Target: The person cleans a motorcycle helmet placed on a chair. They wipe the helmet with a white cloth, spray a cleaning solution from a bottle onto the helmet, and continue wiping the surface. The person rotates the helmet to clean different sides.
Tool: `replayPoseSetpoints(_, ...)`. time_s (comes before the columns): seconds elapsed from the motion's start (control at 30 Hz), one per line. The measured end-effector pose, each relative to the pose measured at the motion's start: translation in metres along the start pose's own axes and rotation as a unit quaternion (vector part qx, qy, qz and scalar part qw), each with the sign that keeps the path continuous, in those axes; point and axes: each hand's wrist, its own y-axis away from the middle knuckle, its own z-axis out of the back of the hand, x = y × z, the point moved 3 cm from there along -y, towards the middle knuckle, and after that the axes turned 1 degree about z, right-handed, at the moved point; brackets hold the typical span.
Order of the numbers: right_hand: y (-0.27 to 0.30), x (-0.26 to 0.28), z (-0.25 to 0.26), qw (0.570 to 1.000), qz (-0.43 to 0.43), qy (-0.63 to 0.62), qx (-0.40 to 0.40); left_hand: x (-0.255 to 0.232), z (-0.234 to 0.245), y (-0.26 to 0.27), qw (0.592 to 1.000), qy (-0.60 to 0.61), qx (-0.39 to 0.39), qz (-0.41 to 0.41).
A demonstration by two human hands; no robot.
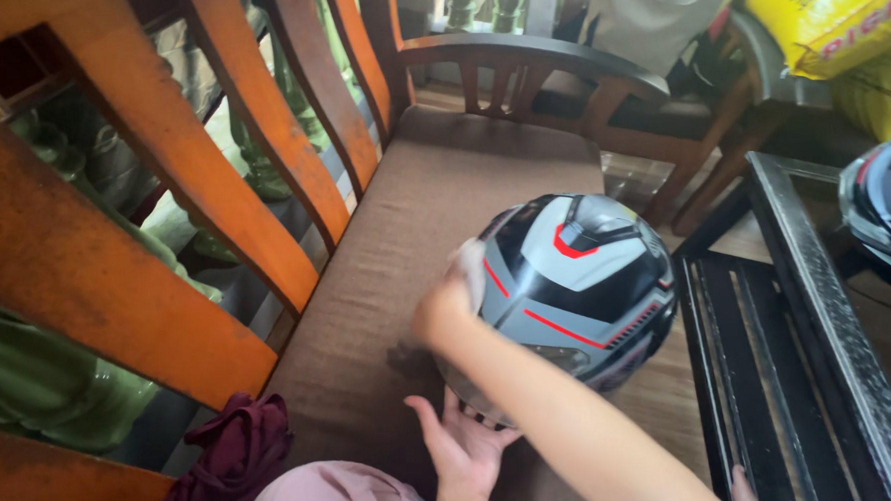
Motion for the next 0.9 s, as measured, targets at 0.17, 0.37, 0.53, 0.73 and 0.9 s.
replayPoseSetpoints(0.17, 0.065, 0.034, -0.034, 0.966, 0.017, 0.071, -0.25, -0.004, 0.001, 0.0, 0.997, 0.044, 0.056, -0.003)
replayPoseSetpoints(0.37, 0.15, 0.009, -0.066, 0.873, 0.048, -0.094, -0.476, -0.005, -0.029, 0.017, 0.992, 0.002, 0.119, -0.027)
replayPoseSetpoints(0.53, 0.182, -0.004, -0.079, 0.824, 0.017, -0.122, -0.553, -0.014, -0.042, 0.019, 0.995, -0.039, 0.081, -0.034)
replayPoseSetpoints(0.73, 0.197, -0.018, -0.093, 0.772, -0.062, -0.128, -0.62, -0.041, -0.056, 0.003, 0.848, -0.395, -0.256, -0.241)
replayPoseSetpoints(0.9, 0.198, -0.039, -0.08, 0.773, -0.106, -0.178, -0.6, -0.056, -0.104, -0.002, 0.537, -0.636, -0.147, -0.535)
